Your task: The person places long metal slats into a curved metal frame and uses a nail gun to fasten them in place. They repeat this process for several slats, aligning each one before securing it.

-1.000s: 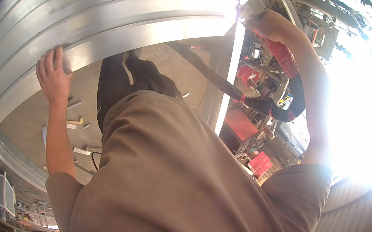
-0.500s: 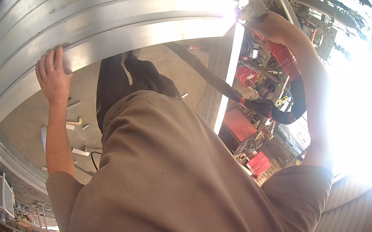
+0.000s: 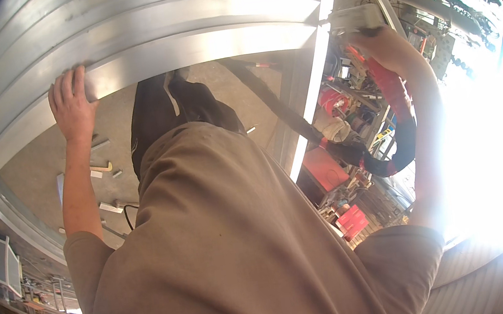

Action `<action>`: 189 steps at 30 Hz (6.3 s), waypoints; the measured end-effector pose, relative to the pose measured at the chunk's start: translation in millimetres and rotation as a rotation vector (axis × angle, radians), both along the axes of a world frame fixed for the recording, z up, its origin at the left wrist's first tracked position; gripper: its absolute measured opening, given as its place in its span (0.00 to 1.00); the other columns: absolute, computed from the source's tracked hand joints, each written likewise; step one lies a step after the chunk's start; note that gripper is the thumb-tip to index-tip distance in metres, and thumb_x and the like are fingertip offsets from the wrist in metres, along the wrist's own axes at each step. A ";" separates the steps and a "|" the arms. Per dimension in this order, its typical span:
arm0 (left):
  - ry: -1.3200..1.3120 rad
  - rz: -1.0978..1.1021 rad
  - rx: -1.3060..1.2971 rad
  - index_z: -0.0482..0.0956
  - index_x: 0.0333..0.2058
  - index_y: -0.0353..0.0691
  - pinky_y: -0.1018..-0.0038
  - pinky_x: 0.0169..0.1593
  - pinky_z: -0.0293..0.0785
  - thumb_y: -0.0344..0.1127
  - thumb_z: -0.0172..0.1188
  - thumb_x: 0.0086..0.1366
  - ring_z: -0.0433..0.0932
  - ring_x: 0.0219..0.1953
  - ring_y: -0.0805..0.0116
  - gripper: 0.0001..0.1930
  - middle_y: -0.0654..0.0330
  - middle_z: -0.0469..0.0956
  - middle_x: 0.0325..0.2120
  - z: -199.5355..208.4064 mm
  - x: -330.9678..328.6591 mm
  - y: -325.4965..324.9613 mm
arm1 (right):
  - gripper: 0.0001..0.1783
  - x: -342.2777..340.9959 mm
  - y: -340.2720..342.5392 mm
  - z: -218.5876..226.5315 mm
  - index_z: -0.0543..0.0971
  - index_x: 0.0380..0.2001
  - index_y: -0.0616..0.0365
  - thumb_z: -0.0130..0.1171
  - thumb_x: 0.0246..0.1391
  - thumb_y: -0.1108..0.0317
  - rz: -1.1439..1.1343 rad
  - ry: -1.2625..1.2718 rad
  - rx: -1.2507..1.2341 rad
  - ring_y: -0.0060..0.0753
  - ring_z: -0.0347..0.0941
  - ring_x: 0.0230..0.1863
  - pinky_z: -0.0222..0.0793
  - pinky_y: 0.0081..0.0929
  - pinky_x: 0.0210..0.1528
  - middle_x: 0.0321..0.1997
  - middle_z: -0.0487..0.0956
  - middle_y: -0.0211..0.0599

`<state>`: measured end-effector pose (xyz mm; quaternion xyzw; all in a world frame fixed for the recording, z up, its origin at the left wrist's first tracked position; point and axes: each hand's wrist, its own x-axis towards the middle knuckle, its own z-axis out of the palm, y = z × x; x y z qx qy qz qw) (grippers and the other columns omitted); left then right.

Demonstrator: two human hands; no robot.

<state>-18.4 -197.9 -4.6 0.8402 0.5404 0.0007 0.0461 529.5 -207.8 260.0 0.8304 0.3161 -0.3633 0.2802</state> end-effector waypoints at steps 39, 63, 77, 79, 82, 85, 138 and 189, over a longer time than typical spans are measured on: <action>-0.350 0.348 -0.165 0.75 0.60 0.35 0.55 0.62 0.72 0.48 0.65 0.68 0.75 0.59 0.43 0.29 0.43 0.78 0.55 44.0 57.7 -156.7 | 0.13 119.3 -680.0 -402.9 0.78 0.37 0.61 0.55 0.66 0.60 -2.008 0.545 0.400 0.44 0.83 0.31 0.83 0.43 0.36 0.34 0.84 0.43; 0.199 -0.105 0.014 0.61 0.71 0.49 0.53 0.73 0.58 0.41 0.78 0.52 0.65 0.71 0.56 0.49 0.59 0.65 0.70 85.6 -55.8 308.9 | 0.35 -44.1 -389.5 -165.6 0.66 0.69 0.71 0.59 0.64 0.61 -0.867 -0.461 1.113 0.46 0.69 0.70 0.60 0.34 0.72 0.70 0.72 0.55; -0.118 -0.400 -0.111 0.66 0.65 0.39 0.48 0.64 0.63 0.35 0.79 0.42 0.70 0.60 0.44 0.49 0.49 0.71 0.58 124.7 -78.9 39.5 | 0.38 -180.7 -180.4 -201.8 0.55 0.75 0.56 0.55 0.72 0.52 -1.643 0.798 1.394 0.53 0.63 0.73 0.60 0.50 0.73 0.72 0.66 0.51; -0.116 -0.389 -0.215 0.65 0.65 0.41 0.49 0.65 0.62 0.34 0.78 0.43 0.69 0.61 0.45 0.48 0.50 0.71 0.56 115.7 -86.8 3.4 | 0.34 -176.6 -187.2 -219.5 0.59 0.72 0.57 0.55 0.72 0.53 -1.704 0.784 1.388 0.51 0.65 0.71 0.62 0.53 0.72 0.70 0.68 0.49; -0.041 -0.345 -0.239 0.63 0.67 0.43 0.50 0.68 0.59 0.32 0.76 0.45 0.68 0.62 0.47 0.48 0.52 0.69 0.57 93.4 -91.3 -29.4 | 0.26 -180.5 -206.3 -240.5 0.68 0.65 0.60 0.56 0.72 0.57 -1.568 0.792 1.419 0.48 0.71 0.65 0.69 0.55 0.68 0.66 0.72 0.46; -0.009 -0.296 -0.233 0.64 0.67 0.43 0.50 0.68 0.60 0.33 0.75 0.46 0.67 0.63 0.46 0.47 0.51 0.68 0.58 75.3 -95.2 -46.4 | 0.23 -184.9 -210.4 -249.5 0.70 0.63 0.61 0.55 0.72 0.59 -2.026 0.895 1.318 0.48 0.72 0.63 0.72 0.56 0.66 0.64 0.73 0.46; -0.752 -0.432 -1.382 0.61 0.74 0.43 0.58 0.69 0.65 0.55 0.71 0.57 0.69 0.68 0.54 0.50 0.52 0.69 0.69 210.8 15.9 -90.2 | 0.43 -205.7 -182.0 -51.1 0.75 0.59 0.56 0.79 0.46 0.42 -1.075 2.216 1.564 0.36 0.73 0.55 0.52 0.49 0.77 0.49 0.78 0.34; -1.379 1.098 -0.358 0.67 0.35 0.39 0.75 0.31 0.68 0.42 0.67 0.70 0.70 0.27 0.75 0.17 0.64 0.71 0.27 81.5 -118.5 26.9 | 0.28 -154.4 116.9 -264.8 0.60 0.70 0.65 0.39 0.79 0.56 -1.467 1.237 1.444 0.56 0.70 0.69 0.69 0.53 0.73 0.68 0.70 0.55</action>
